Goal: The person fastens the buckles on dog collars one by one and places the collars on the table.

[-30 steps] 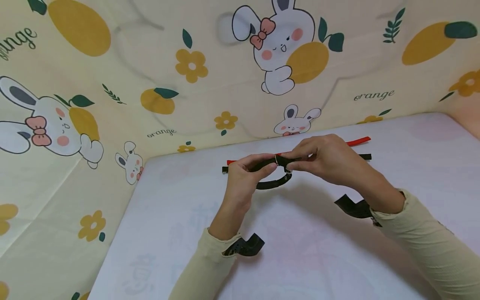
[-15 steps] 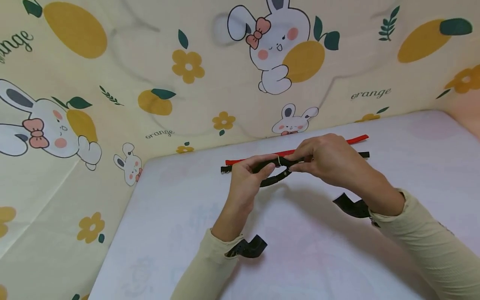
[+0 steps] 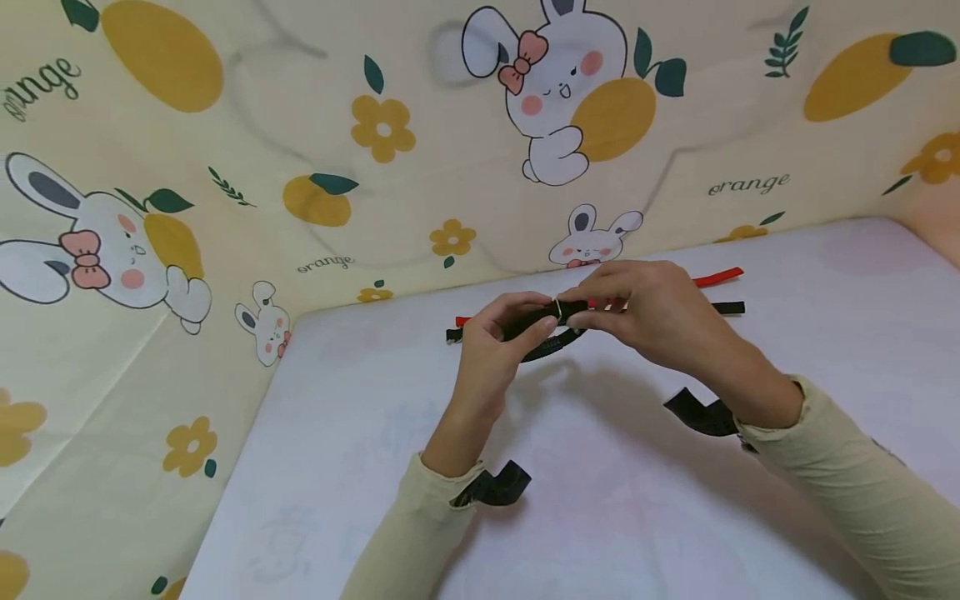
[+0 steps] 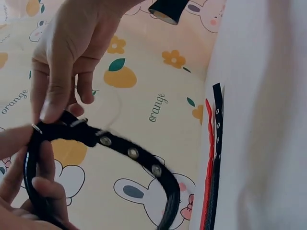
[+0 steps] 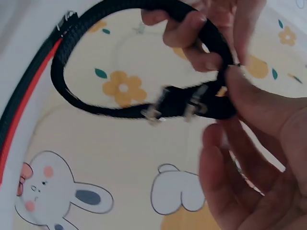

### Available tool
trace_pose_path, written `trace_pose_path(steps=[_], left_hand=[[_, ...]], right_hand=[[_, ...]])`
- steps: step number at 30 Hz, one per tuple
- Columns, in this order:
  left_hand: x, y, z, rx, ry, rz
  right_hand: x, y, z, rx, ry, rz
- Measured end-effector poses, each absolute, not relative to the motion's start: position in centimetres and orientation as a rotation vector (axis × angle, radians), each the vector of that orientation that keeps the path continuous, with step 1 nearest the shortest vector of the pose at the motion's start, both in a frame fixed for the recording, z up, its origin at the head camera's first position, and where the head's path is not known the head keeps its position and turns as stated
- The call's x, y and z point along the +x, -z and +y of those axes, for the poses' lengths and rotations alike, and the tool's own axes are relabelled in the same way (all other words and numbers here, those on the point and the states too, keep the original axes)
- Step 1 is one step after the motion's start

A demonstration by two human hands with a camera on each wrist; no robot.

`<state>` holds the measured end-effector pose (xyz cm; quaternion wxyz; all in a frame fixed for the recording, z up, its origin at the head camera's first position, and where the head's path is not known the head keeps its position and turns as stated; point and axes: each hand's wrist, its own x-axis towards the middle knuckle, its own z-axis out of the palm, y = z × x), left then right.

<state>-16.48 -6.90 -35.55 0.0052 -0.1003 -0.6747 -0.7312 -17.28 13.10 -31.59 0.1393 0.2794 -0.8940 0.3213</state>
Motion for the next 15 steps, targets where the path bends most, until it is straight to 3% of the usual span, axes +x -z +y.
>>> trace_pose_path(steps=[15], left_hand=[[-17.3, 34.7, -7.7, -0.058, 2.708, -1.556]], right_hand=[[-18.7, 31.9, 13.4, 0.657, -1.139, -2.836]])
